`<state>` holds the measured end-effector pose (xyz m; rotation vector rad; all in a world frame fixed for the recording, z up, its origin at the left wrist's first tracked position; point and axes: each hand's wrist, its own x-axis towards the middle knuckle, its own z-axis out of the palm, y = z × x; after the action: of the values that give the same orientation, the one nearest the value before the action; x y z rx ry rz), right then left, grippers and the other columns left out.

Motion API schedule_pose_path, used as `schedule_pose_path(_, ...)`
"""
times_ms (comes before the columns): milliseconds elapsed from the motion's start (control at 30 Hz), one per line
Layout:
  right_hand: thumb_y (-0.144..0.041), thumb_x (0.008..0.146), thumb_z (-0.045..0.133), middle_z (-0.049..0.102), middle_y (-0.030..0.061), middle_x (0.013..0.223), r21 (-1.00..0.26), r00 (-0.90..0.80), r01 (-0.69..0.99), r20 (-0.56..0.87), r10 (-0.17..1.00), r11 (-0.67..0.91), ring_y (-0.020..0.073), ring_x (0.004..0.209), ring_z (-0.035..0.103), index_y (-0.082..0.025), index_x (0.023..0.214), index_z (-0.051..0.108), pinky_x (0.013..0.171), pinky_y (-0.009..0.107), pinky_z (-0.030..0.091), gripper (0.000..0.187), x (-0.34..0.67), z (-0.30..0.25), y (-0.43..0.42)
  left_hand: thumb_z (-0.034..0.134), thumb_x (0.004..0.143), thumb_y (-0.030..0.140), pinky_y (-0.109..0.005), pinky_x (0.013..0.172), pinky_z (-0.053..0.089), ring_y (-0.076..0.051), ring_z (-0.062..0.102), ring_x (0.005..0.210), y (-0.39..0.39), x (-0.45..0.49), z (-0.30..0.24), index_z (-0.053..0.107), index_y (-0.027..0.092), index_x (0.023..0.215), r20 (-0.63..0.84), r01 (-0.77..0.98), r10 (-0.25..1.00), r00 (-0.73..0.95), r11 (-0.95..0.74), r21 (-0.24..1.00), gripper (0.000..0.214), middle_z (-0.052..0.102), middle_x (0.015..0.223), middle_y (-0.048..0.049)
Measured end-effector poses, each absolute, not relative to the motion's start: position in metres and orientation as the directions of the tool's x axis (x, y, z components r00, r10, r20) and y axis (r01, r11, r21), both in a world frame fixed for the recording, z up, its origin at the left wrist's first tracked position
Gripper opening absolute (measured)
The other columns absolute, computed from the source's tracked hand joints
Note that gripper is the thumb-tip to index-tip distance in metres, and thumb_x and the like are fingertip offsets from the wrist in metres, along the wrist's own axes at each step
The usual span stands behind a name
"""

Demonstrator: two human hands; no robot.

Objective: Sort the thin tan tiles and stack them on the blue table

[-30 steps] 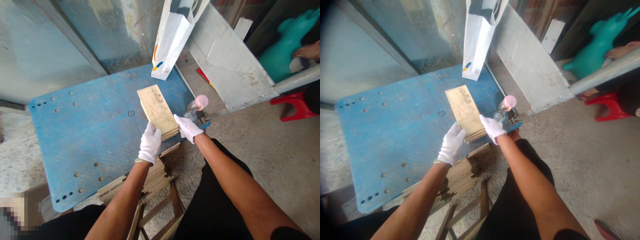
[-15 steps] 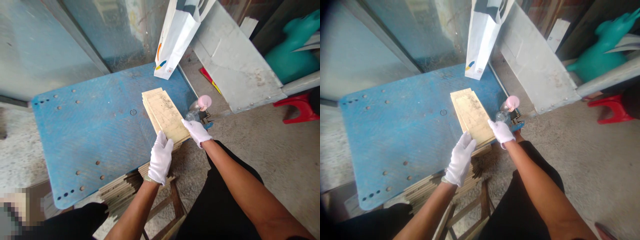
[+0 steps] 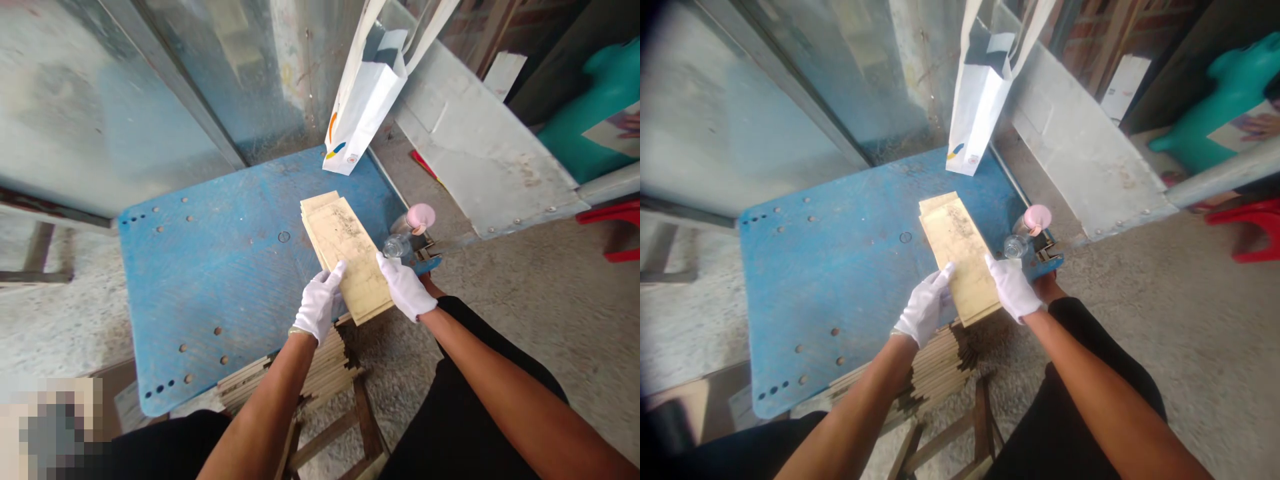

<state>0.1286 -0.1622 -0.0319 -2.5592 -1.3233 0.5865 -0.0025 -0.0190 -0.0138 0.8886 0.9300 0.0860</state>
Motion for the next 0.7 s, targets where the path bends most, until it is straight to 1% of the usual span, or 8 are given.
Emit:
schedule_pose_path(100, -0.015, 0.091, 0.028, 0.066, 0.0125, 0.093, -0.493, 0.569, 0.65, -0.189, 0.8, -0.579, 0.0248, 0.094, 0.06, -0.012, 0.13, 0.053, 0.095, 0.042, 0.044, 0.047, 0.119, -0.024, -0.158, 0.07, 0.077, 0.046, -0.041, 0.094, 0.051, -0.027, 0.062, 0.106, -0.007, 0.001, -0.001, 0.059, 0.014, 0.119, -0.599, 0.159, 0.319, 0.734, 0.777, 0.609, 0.054, 0.063, 0.119, -0.0126)
schedule_pose_path(233, -0.049, 0.096, 0.026, 0.061, 0.006, 0.069, -0.729, 0.638, 0.337, -0.288, 0.714, -0.596, 0.0225, 0.076, 0.058, -0.021, 0.098, 0.068, 0.077, 0.038, 0.052, 0.05, 0.107, -0.002, -0.147, 0.074, 0.075, 0.035, -0.042, 0.099, 0.049, -0.028, 0.06, 0.11, 0.006, -0.001, 0.014, 0.059, 0.013, 0.121, -0.577, 0.059, 0.381, 0.722, 0.797, 0.601, 0.054, 0.06, 0.125, -0.0118)
schedule_pose_path(300, -0.061, 0.092, 0.029, 0.057, 0.0039, 0.064, -0.782, 0.566, 0.251, -0.36, 0.742, -0.57, 0.0207, 0.066, 0.054, -0.024, 0.079, 0.066, 0.067, 0.037, 0.052, 0.054, 0.107, 0.01, -0.143, 0.075, 0.073, 0.033, -0.043, 0.099, 0.05, -0.028, 0.06, 0.109, 0.006, -0.007, 0.018, 0.058, 0.014, 0.123, -0.606, 0.048, 0.404, 0.685, 0.805, 0.591, 0.056, 0.06, 0.125, -0.0109)
schedule_pose_path(400, -0.066, 0.088, 0.036, 0.053, 0.0017, 0.06, -0.809, 0.458, 0.257, -0.379, 0.804, -0.528, 0.0178, 0.06, 0.049, -0.023, 0.062, 0.057, 0.064, 0.037, 0.049, 0.054, 0.115, 0.022, -0.142, 0.073, 0.077, 0.034, -0.041, 0.1, 0.049, -0.027, 0.06, 0.11, -0.004, -0.02, 0.021, 0.057, 0.016, 0.124, -0.615, 0.046, 0.418, 0.669, 0.802, 0.595, 0.053, 0.062, 0.123, -0.0087)
schedule_pose_path(467, -0.065, 0.086, 0.044, 0.058, 0.002, 0.067, -0.844, 0.471, 0.205, -0.358, 0.806, -0.495, 0.0176, 0.066, 0.054, -0.02, 0.071, 0.061, 0.069, 0.037, 0.049, 0.05, 0.122, 0.027, -0.143, 0.072, 0.078, 0.037, -0.038, 0.101, 0.048, -0.026, 0.06, 0.111, -0.016, -0.032, 0.025, 0.06, 0.018, 0.121, -0.616, 0.108, 0.432, 0.659, 0.756, 0.646, 0.048, 0.063, 0.121, -0.0065)
schedule_pose_path(567, -0.058, 0.079, 0.061, 0.067, 0.0069, 0.094, -0.916, 0.563, 0.02, -0.321, 0.761, -0.402, 0.0201, 0.085, 0.061, -0.016, 0.106, 0.063, 0.081, 0.037, 0.051, 0.05, 0.13, 0.037, -0.147, 0.072, 0.076, 0.041, -0.036, 0.102, 0.046, -0.025, 0.06, 0.11, -0.037, -0.048, 0.033, 0.067, 0.018, 0.111, -0.609, 0.282, 0.416, 0.675, 0.617, 0.735, 0.042, 0.066, 0.116, -0.005)
schedule_pose_path(633, -0.054, 0.074, 0.069, 0.066, 0.0096, 0.106, -0.947, 0.571, -0.03, -0.279, 0.772, -0.321, 0.0218, 0.095, 0.062, -0.015, 0.121, 0.058, 0.087, 0.038, 0.05, 0.062, 0.134, 0.047, -0.151, 0.073, 0.075, 0.042, -0.037, 0.1, 0.046, -0.026, 0.061, 0.107, -0.052, -0.058, 0.037, 0.069, 0.016, 0.105, -0.614, 0.378, 0.339, 0.713, 0.552, 0.744, 0.04, 0.068, 0.111, -0.0057)
schedule_pose_path(700, -0.051, 0.071, 0.073, 0.063, 0.0102, 0.115, -0.959, 0.522, 0.009, -0.236, 0.82, -0.282, 0.0233, 0.103, 0.06, -0.018, 0.127, 0.055, 0.093, 0.039, 0.049, 0.068, 0.136, 0.06, -0.157, 0.071, 0.077, 0.043, -0.038, 0.098, 0.047, -0.027, 0.061, 0.105, -0.068, -0.066, 0.037, 0.07, 0.016, 0.103, -0.607, 0.429, 0.225, 0.762, 0.526, 0.734, 0.037, 0.069, 0.108, -0.0066)
